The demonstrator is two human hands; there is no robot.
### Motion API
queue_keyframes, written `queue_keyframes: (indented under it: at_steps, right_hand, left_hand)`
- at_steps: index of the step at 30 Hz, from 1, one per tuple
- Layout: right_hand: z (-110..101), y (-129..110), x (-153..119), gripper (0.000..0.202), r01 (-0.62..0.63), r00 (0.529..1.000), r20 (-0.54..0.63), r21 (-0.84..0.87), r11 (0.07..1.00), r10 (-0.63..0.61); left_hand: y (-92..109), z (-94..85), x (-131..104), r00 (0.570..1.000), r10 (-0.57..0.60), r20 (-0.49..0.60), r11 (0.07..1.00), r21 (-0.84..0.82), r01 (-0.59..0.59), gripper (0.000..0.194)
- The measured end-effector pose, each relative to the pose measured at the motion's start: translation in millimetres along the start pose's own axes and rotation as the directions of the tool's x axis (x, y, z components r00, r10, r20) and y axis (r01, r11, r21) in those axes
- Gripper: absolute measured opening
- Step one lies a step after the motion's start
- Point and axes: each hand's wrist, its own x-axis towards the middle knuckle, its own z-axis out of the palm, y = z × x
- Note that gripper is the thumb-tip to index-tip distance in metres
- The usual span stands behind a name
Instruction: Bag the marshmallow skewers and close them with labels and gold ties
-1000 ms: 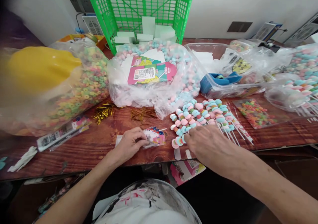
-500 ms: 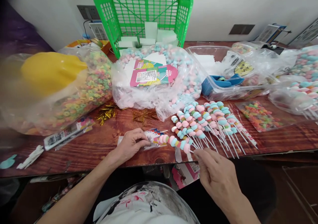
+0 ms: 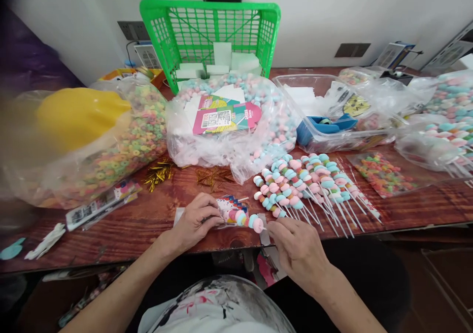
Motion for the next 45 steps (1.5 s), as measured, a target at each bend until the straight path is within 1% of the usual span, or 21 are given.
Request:
queue_keyframes:
  at_steps: [2,3,5,6,8,9,11,13,15,18,20,24,27,29,31,33,35,37,40,42,45]
  right_hand:
    - [-4,3,-1,0.021,-0.017,0.999,-0.026,0.049,0.999,0.019]
    - [-5,3,-1,0.022,-0.017,0.999,-0.049,0.055,0.998,0.019]
    - [-6,1,-2,0.024,0.01,0.994,-0.11,0.045,0.999,-0.005]
    - [-5,-1,-2,0.025,0.033,0.99,-0.14,0.034,0.999,-0.028]
    - [-4,-6,-2,0.028,0.074,0.978,-0.194,0.005,0.997,-0.071]
    - [-4,-7,-2,0.03,0.09,0.973,-0.214,-0.009,0.996,-0.09]
    - [-6,-9,-2,0.032,0.116,0.966,-0.227,-0.043,0.992,-0.123]
    - [-11,-10,-1,0.032,0.153,0.967,-0.196,-0.076,0.985,-0.165]
    - [-17,-10,-1,0.03,0.2,0.97,-0.124,-0.095,0.975,-0.21]
    - [-24,-10,1,0.027,0.235,0.972,0.011,-0.065,0.97,-0.235]
    - [-26,-10,3,0.026,0.219,0.974,0.069,-0.04,0.975,-0.216]
    - [-31,-9,12,0.026,0.199,0.978,0.077,-0.052,0.979,-0.195]
    - [-36,-6,21,0.025,0.248,0.968,0.066,-0.117,0.962,-0.242]
    - [-39,-4,25,0.023,0.302,0.953,0.078,-0.165,0.939,-0.293]
    - [-41,0,28,0.021,0.362,0.931,0.118,-0.185,0.914,-0.345]
    - [-43,3,28,0.021,0.403,0.91,0.178,-0.173,0.899,-0.374]
    - [-43,6,27,0.024,0.421,0.896,0.227,-0.154,0.894,-0.383]
    - [-43,7,25,0.027,0.412,0.891,0.257,-0.118,0.903,-0.373]
    - [-39,3,20,0.029,0.393,0.89,0.277,-0.06,0.918,-0.363]
    - [-36,-2,20,0.027,0.385,0.893,0.281,-0.073,0.92,-0.352]
    - [-33,-4,23,0.018,0.355,0.909,0.281,-0.133,0.925,-0.308]
  left_hand:
    - [5,-6.9,2,0.999,0.05,-0.005,0.999,0.017,-0.05,0.015]
    - [7,-9.3,3,0.998,0.061,0.017,0.998,0.011,-0.061,0.021]
    - [14,-10.8,5,0.994,0.054,0.098,0.999,-0.013,-0.053,0.036]
    - [18,-9.9,7,0.989,0.037,0.146,0.999,-0.026,-0.034,0.04]
    - [26,-5.9,9,0.974,-0.021,0.226,0.998,-0.048,0.032,0.036]
    - [31,-3.5,10,0.964,-0.056,0.261,0.995,-0.06,0.074,0.033]
    - [39,1.3,10,0.937,-0.12,0.328,0.985,-0.08,0.154,0.035]
    - [46,4.9,10,0.914,-0.157,0.375,0.975,-0.088,0.204,0.042]
    - [51,7.3,11,0.901,-0.178,0.395,0.969,-0.088,0.23,0.043]
    - [54,9.9,14,0.896,-0.187,0.403,0.967,-0.083,0.24,0.038]
    - [55,11.9,18,0.899,-0.181,0.398,0.971,-0.071,0.227,0.038]
    - [57,16.0,21,0.895,-0.154,0.419,0.977,-0.073,0.202,0.04]
    - [60,15.5,19,0.877,-0.132,0.462,0.974,-0.105,0.202,0.036]
    - [62,12.8,17,0.854,-0.143,0.5,0.959,-0.145,0.245,0.033]
    - [65,9.2,17,0.824,-0.159,0.544,0.926,-0.207,0.315,0.032]
    - [68,6.6,19,0.795,-0.162,0.584,0.881,-0.278,0.383,0.033]
    - [71,5.9,21,0.783,-0.164,0.6,0.834,-0.339,0.435,0.035]
    - [72,7.2,23,0.785,-0.173,0.595,0.802,-0.377,0.463,0.038]
    - [74,11.1,25,0.8,-0.162,0.577,0.802,-0.395,0.448,0.045]
    - [76,12.9,26,0.808,-0.144,0.572,0.82,-0.388,0.421,0.048]
    - [80,11.2,29,0.82,-0.125,0.559,0.841,-0.379,0.386,0.054]
